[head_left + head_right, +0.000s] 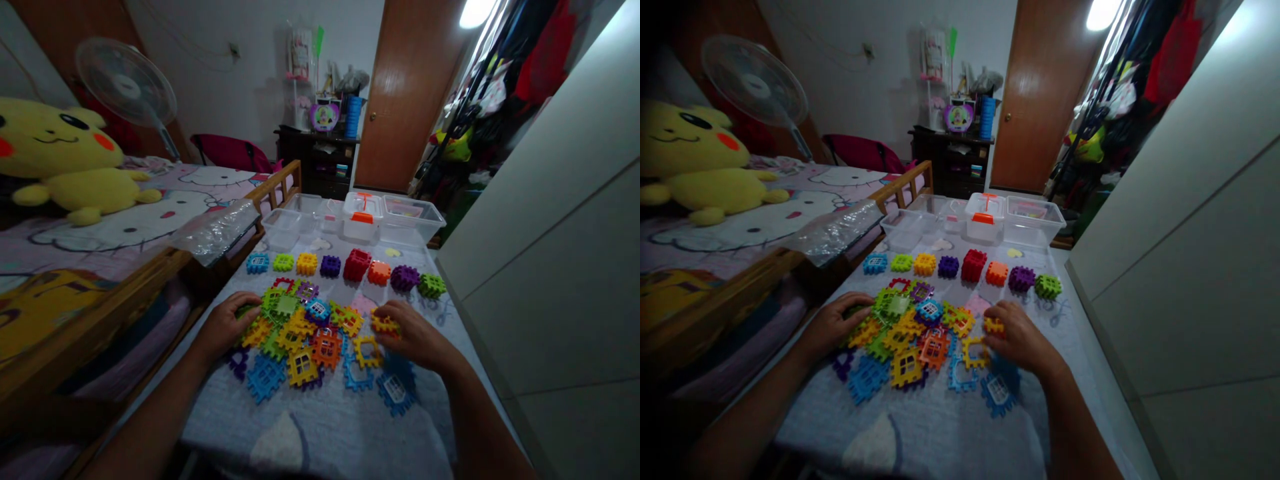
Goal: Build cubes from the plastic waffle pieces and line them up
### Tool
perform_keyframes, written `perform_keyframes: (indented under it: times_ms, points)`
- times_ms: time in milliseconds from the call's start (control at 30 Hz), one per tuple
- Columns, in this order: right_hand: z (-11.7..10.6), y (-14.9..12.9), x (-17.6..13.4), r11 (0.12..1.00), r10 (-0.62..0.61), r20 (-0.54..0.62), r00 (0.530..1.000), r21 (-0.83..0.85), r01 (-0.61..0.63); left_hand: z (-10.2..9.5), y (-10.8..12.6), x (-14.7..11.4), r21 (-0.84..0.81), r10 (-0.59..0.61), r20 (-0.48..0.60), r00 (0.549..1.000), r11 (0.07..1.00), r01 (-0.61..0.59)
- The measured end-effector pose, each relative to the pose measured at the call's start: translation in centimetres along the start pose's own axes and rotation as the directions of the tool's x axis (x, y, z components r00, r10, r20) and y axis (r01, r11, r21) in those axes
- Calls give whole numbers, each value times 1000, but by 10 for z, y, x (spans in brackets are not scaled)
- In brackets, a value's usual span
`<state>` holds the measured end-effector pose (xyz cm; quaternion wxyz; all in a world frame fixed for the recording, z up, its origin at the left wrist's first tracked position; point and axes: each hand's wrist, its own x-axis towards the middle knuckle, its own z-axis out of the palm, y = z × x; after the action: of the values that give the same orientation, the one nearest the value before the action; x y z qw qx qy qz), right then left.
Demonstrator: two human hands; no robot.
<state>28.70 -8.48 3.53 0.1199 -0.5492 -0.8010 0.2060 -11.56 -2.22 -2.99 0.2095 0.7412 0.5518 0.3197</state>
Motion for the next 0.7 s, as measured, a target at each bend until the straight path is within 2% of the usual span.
perform_keyframes:
  times_ms: [67, 133, 267, 500, 700]
  points:
    - [-1, 13, 2, 991, 113, -100, 988, -59, -120, 0, 0, 0, -1, 3, 2, 1000, 1000, -3]
    - [-2, 24, 4, 979, 166, -107, 980, -102, -177, -1, 0, 0, 1, 6, 2, 1000, 1000, -6]
    - [-3, 31, 8, 972, 211, -32, 977, -96, -213, 0, 0, 1, 7, 13, -13, 1000, 1000, -13]
    - [-4, 36, 6, 960, 277, -90, 957, -17, -280, 1, -3, 0, 1, -11, 8, 1000, 1000, 11]
    - [-8, 50, -4, 928, 340, -114, 933, -122, -353, 0, -2, 1, -4, -4, 2, 1000, 1000, 4]
